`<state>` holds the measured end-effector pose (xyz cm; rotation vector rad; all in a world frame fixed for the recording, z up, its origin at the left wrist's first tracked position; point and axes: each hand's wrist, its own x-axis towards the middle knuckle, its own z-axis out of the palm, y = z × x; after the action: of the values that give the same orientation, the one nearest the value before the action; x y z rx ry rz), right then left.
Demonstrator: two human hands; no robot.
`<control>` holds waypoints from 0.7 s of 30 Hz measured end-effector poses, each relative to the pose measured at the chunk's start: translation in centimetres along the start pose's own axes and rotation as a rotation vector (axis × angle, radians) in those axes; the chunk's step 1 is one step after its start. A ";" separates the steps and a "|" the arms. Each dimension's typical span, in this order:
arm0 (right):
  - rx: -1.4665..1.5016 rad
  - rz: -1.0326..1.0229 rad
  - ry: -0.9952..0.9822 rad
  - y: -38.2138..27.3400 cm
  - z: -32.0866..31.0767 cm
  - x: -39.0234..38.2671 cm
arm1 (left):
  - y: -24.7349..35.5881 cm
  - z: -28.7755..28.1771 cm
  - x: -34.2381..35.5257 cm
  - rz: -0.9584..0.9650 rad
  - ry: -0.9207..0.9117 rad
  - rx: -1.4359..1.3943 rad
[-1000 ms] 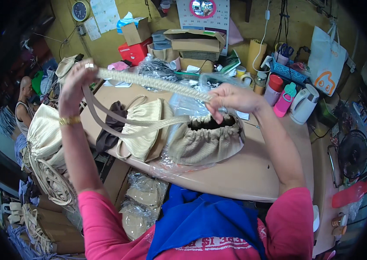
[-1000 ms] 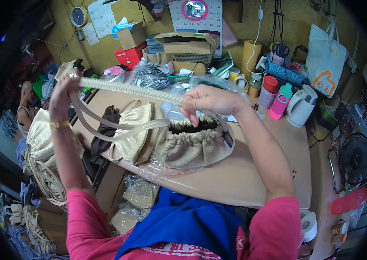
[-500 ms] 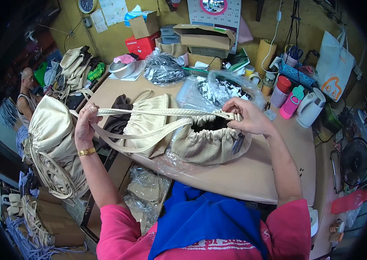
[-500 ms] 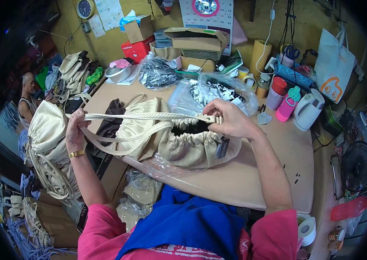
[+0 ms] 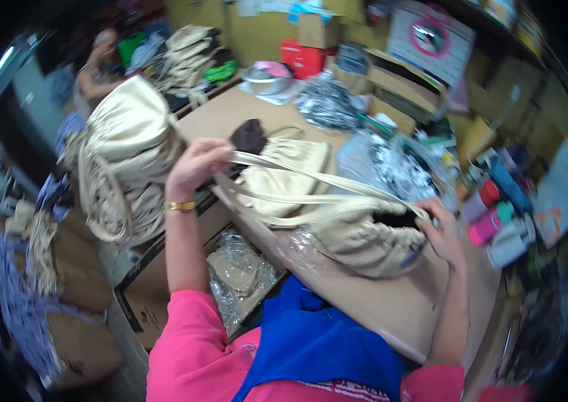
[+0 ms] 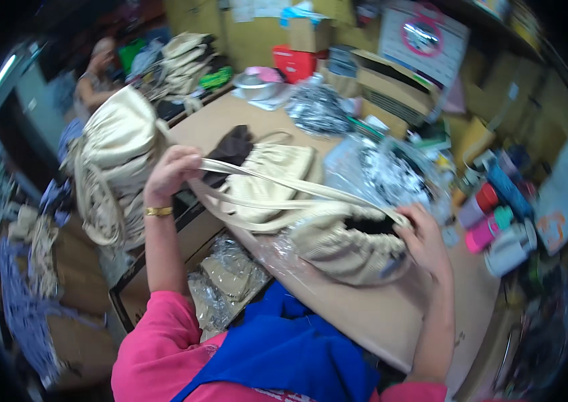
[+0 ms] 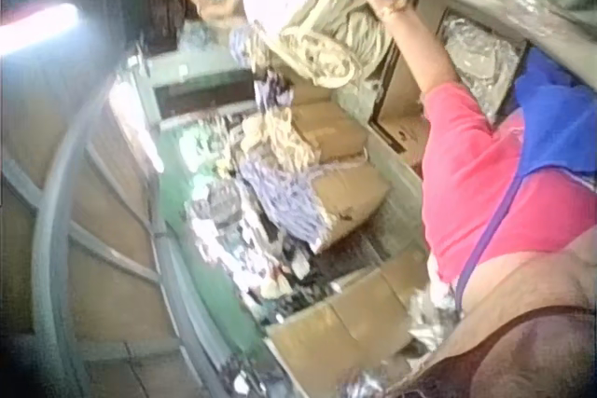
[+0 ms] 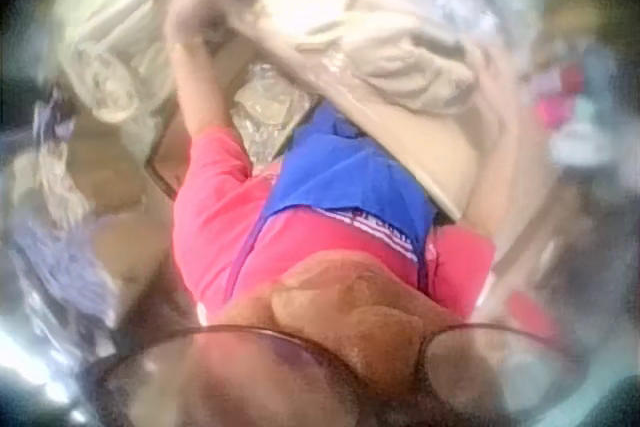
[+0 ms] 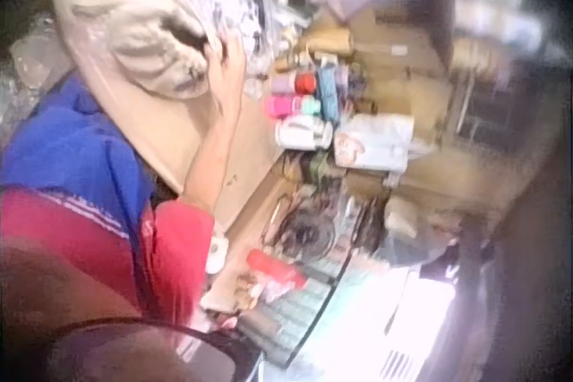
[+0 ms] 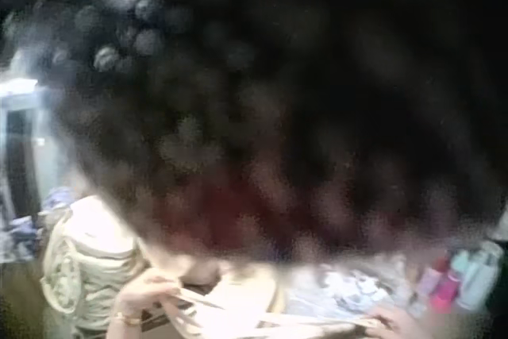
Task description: The person attaches a lining to a cream-colored bag, using a needle and thread to stitch the fabric parts together at a workshop table. They pull the thread through the material, turn the bag over to check the work, and then repeat the stitching process on another part of the bag.
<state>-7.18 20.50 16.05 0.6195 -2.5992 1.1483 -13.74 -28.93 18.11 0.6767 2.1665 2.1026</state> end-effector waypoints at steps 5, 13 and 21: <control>-0.275 -0.087 0.054 -0.5 0.6 -0.4 | 3.2 1.6 -3.1 0.037 -0.151 -0.067; 0.334 -0.041 0.078 -1.8 -0.2 4.0 | 12.0 2.5 -5.9 0.275 -0.246 -0.005; 0.266 -0.245 -0.037 -7.7 3.2 12.9 | 19.8 0.0 2.8 0.627 0.091 0.005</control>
<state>-15.10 9.84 23.73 0.9913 -2.3329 1.4195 -10.89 -28.38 37.93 1.4435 2.2048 2.4263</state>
